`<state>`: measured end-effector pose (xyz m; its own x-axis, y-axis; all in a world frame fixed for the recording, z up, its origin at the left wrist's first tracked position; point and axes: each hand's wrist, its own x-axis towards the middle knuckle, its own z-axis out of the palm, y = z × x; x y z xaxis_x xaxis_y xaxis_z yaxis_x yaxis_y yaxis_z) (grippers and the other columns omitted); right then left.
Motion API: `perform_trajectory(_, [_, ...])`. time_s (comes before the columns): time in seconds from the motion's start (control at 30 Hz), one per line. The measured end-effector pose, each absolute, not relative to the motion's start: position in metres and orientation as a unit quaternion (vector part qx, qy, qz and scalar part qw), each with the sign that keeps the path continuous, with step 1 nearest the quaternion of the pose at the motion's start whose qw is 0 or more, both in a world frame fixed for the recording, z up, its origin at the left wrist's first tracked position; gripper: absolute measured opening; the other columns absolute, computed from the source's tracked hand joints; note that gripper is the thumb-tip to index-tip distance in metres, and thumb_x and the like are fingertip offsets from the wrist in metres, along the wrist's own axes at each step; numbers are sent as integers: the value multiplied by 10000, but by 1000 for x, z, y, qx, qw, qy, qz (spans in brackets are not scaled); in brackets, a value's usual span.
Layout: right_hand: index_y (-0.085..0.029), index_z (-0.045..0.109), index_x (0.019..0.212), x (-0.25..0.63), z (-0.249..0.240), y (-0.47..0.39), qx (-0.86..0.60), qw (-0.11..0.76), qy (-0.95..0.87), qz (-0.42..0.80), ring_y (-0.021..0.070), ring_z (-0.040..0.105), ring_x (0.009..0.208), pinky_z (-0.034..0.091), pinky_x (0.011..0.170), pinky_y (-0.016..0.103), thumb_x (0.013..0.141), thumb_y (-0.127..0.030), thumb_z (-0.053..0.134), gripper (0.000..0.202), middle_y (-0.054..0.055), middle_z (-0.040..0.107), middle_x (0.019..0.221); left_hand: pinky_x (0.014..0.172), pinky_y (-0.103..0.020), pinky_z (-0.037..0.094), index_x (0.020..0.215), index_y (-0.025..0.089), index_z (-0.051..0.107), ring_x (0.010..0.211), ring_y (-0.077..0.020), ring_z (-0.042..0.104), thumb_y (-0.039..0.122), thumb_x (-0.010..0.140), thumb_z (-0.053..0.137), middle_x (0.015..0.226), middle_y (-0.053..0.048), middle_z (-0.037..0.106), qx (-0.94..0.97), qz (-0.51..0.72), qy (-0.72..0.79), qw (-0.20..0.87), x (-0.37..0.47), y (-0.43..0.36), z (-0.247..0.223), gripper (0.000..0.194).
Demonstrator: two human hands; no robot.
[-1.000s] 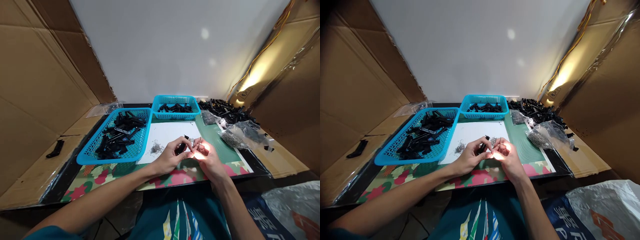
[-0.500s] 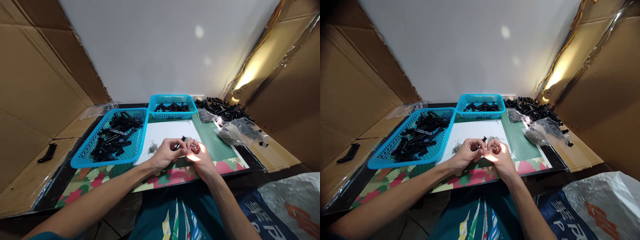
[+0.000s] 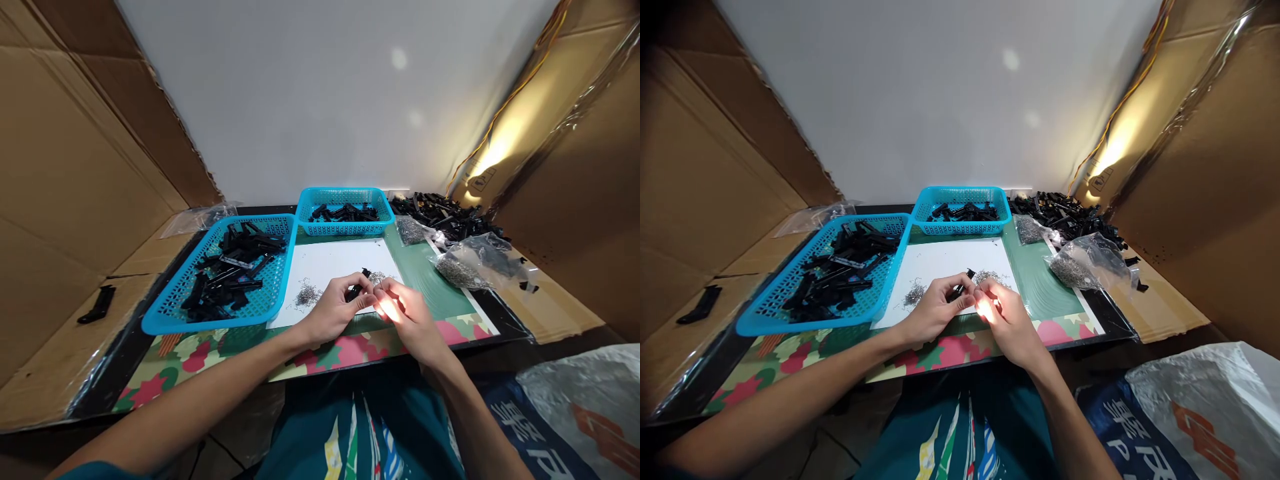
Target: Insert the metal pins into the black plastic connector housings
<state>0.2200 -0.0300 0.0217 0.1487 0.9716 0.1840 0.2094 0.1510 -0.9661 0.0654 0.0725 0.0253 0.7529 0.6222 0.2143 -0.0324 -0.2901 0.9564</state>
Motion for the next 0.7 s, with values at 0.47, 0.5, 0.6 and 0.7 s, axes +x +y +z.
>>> perform_trajectory(0.47, [-218, 610, 793, 244, 40, -29, -550, 387, -663, 329, 171, 516, 689, 359, 634, 294, 1036, -283, 509, 271, 14, 645, 787, 727, -280, 384, 895, 180, 733, 767, -169, 535, 309, 993, 652, 840, -8, 541, 868, 226, 195, 396, 58, 79, 27, 182])
perform_trajectory(0.5, [-222, 612, 813, 246, 42, -29, -547, 372, -677, 322, 172, 519, 694, 363, 639, 292, 1036, -270, 504, 253, 16, 658, 807, 724, -279, 378, 890, 178, 723, 771, -170, 536, 318, 994, 655, 839, -7, 541, 875, 211, 190, 393, 58, 79, 27, 187])
perform_trajectory(0.6, [-215, 612, 779, 250, 46, -29, -550, 331, -705, 303, 159, 494, 662, 355, 627, 285, 1010, -236, 528, 246, 7, 646, 777, 717, -277, 363, 869, 175, 685, 776, -168, 527, 351, 1003, 644, 839, -2, 530, 889, 168, 173, 390, 58, 81, 28, 226])
perform_trajectory(0.7, [-197, 548, 639, 253, 46, -29, -550, 320, -717, 284, 135, 423, 611, 304, 592, 282, 944, -203, 591, 308, -18, 554, 668, 709, -277, 359, 917, 183, 673, 767, -163, 511, 389, 1004, 634, 870, 0, 530, 890, 130, 162, 406, 57, 80, 29, 226])
